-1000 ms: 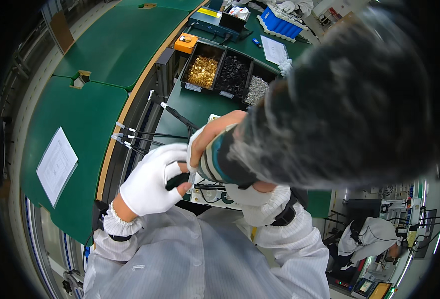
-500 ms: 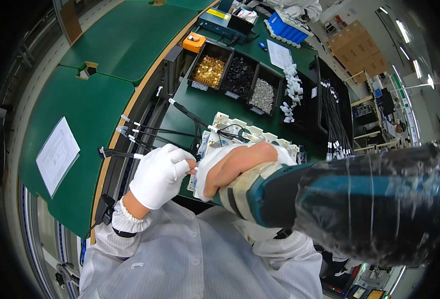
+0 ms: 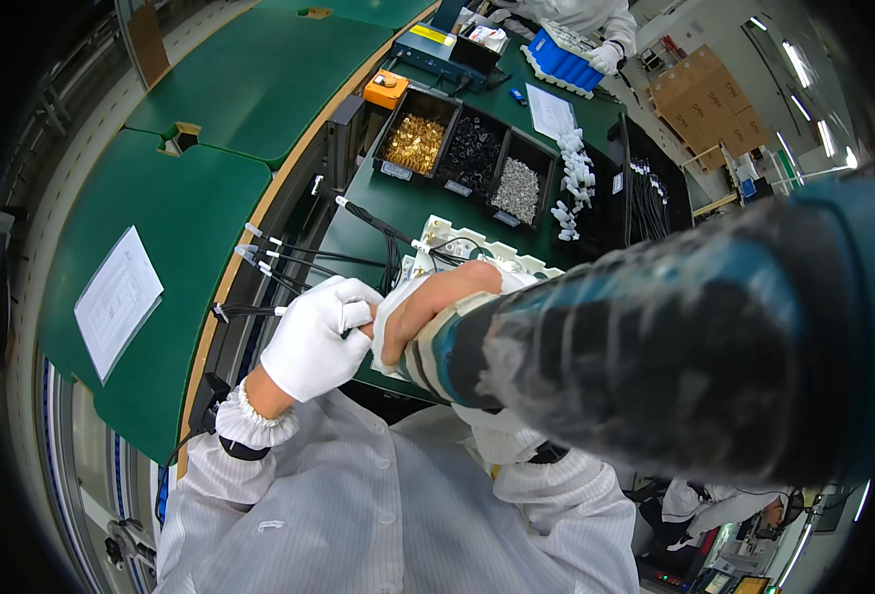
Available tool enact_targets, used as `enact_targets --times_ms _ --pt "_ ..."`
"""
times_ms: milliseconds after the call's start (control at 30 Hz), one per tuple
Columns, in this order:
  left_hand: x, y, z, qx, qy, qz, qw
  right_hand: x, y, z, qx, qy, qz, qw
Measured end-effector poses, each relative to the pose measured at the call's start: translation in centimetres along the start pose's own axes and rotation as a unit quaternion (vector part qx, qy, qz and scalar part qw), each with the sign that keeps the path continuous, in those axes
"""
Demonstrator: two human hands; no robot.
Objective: Assembling battery packs by wiring individual cells and using a power screwdriver.
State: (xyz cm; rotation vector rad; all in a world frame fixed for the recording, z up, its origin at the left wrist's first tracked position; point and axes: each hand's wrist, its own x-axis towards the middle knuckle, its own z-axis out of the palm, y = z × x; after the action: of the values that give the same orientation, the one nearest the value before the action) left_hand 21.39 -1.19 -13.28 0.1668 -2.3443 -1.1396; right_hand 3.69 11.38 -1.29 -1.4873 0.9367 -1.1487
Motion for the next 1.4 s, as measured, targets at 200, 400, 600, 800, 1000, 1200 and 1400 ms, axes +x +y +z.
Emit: enact_targets --times_ms 200,400,600,800,1000,1200,1400 --pt "0.6 0.7 0.1 0.045 -0.014 0.011 0.999 -2.5 -4.0 4.1 -0.054 0.2 -0.187 0.96" --pt "1.4 1.8 -0.2 0.192 -0.065 0.085 0.976 -16.1 -6.8 6.6 -0.194 0.533 -0.1 0.817" --pt "2.1 2.0 -0.1 0.161 -0.055 0.126 0.977 -35.7 -2.1 8.0 -0.485 0.537 0.306 0.618" --pt "2.7 3.9 -0.1 0.027 -0.13 -0.072 0.989 -43.7 6.2 8.3 -0.328 0.618 0.45 0.555" --pt "2.9 5.6 0.9 0.129 -0.111 -0.056 0.984 -43.6 10.1 2.5 -0.467 0.577 0.437 0.508" --pt "2.2 5.5 1.1 0.042 -0.049 -0.156 0.986 -33.8 4.3 1.7 -0.558 0.561 0.43 0.434" --pt "2.1 5.0 1.4 -0.038 -0.007 -0.174 0.984 -14.8 0.4 7.0 -0.52 0.38 0.117 0.756"
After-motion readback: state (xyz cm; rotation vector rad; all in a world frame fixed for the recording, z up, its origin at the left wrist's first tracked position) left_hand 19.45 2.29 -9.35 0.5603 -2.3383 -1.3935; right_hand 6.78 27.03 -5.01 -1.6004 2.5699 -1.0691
